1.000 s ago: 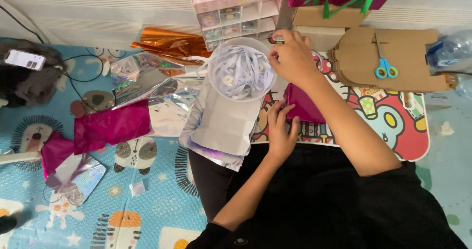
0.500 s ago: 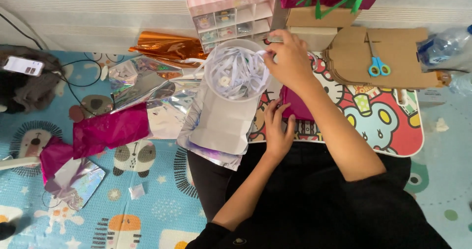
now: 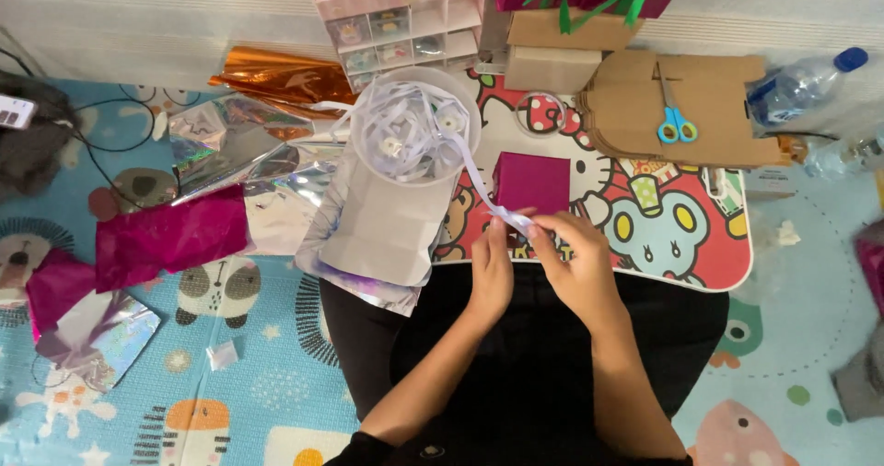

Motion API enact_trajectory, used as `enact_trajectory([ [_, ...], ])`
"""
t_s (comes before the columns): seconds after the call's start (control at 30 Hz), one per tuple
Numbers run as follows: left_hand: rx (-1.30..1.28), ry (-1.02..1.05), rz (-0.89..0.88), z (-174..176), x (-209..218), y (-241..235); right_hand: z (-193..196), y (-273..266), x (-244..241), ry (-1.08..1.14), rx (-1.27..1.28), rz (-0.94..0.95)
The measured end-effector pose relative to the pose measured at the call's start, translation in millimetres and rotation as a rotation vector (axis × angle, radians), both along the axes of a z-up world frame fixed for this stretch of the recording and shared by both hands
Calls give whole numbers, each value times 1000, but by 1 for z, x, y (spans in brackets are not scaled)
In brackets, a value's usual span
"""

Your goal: Tying a ribbon around a small gift box and folding a cardboard template to assemble a box.

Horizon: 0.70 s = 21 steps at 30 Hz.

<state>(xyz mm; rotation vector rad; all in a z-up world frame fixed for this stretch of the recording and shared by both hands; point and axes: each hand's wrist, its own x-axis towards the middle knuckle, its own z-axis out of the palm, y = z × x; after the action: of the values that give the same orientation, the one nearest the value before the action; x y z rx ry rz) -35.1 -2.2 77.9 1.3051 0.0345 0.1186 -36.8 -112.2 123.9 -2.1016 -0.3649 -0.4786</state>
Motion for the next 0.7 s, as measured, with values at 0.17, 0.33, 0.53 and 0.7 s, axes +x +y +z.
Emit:
enact_trajectory([
  [0.17,-67,121,-110,0,13,-2,-5,-26,-20,67,-54,14],
  [0.33,-223,171,-31,6,26,7,-23,-69,-34,73,-74,-78],
  [0.53,-302,186,96,6,38,27,-46,-138,-56,117,-15,-339],
  [0.7,-373,172,71,19,42,43,-58,-191,-71,93,33,-524],
])
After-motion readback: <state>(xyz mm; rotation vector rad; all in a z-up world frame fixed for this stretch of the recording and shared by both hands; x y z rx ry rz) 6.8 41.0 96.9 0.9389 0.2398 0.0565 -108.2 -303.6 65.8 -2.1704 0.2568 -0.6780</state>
